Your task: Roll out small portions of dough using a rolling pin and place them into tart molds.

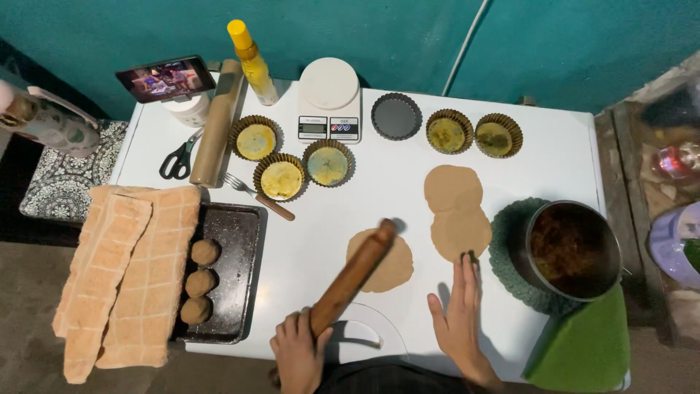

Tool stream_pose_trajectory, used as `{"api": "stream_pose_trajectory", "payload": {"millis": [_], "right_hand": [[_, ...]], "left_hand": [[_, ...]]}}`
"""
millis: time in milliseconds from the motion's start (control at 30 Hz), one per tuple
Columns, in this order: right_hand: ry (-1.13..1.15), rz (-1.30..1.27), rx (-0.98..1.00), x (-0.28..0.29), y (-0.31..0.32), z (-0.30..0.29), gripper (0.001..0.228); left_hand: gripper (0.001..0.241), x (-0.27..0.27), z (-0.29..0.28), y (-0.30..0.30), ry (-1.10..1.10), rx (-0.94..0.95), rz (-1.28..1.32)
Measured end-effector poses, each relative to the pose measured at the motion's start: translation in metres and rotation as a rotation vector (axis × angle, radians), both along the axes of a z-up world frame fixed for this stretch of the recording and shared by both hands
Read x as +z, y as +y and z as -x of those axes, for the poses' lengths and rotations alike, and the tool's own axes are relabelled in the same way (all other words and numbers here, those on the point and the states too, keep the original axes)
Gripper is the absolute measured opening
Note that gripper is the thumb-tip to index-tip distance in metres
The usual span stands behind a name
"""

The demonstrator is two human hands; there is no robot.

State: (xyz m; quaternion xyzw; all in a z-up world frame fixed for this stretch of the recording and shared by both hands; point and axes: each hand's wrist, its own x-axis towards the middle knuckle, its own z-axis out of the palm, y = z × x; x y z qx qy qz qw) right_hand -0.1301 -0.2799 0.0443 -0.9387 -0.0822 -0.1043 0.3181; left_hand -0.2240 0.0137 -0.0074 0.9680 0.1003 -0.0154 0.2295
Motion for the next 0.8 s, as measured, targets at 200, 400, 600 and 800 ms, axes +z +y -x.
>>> {"api": "stream_pose_trajectory", "payload": {"millis": [200,400,600,800], "right_hand": [[0.035,-0.013,0.041,-0.002,0.013,-0.003,0.075],[0.102,0.014,0.064,-0.016,0.017,-0.002,0.071],[0.181,-0.003,0.024,-0.035,0.018,-0.016,0.053],[0.104,-0.019,0.064,-0.059,0.025,-0.056,0.04]], "left_hand": [[0.075,-0.081,0.066,0.037,0.237,0.436,-0.141],[0.074,-0.081,0.067,0.035,0.173,0.592,-0.255],[0.069,-0.059,0.039,0.039,0.125,0.555,-0.24],[0.069,-0.023,0.012,0.031,-0.142,0.402,-0.434]]}}
